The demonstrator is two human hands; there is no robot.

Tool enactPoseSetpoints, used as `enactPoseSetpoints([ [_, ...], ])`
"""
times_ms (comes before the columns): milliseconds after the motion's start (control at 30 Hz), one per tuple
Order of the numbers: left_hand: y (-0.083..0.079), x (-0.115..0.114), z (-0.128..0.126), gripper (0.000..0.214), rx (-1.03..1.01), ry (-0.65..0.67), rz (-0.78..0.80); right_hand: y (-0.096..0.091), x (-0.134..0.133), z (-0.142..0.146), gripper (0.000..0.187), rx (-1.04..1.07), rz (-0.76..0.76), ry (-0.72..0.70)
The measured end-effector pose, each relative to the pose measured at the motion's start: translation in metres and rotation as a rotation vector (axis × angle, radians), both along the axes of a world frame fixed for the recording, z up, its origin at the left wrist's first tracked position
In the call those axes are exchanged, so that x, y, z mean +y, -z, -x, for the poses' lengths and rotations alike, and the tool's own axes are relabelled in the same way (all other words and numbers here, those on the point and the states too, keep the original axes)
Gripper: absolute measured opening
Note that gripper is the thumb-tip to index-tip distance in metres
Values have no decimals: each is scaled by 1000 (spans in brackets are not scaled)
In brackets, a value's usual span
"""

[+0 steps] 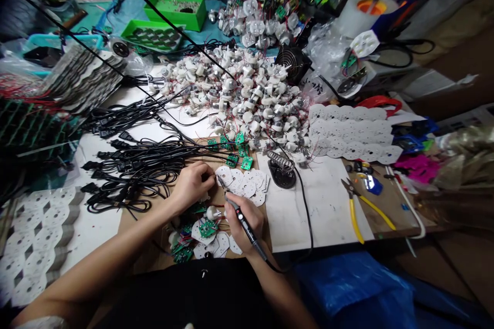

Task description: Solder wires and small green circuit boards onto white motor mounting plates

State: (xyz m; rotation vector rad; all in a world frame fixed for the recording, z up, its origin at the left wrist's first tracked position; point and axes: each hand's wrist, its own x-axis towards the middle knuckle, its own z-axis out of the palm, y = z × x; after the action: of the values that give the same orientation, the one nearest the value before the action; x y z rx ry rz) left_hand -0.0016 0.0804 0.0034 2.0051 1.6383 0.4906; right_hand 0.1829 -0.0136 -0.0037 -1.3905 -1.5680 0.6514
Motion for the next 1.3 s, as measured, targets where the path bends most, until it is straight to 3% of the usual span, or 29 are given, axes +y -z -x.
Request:
enactPoseSetpoints([
  [1067,0,-3,3,13,-14,32,12,3,0,3,19,-35,-9,-48],
  [1300,2,-4,4,12,-7,33,-9,8,-5,0,21,49,38,2],
])
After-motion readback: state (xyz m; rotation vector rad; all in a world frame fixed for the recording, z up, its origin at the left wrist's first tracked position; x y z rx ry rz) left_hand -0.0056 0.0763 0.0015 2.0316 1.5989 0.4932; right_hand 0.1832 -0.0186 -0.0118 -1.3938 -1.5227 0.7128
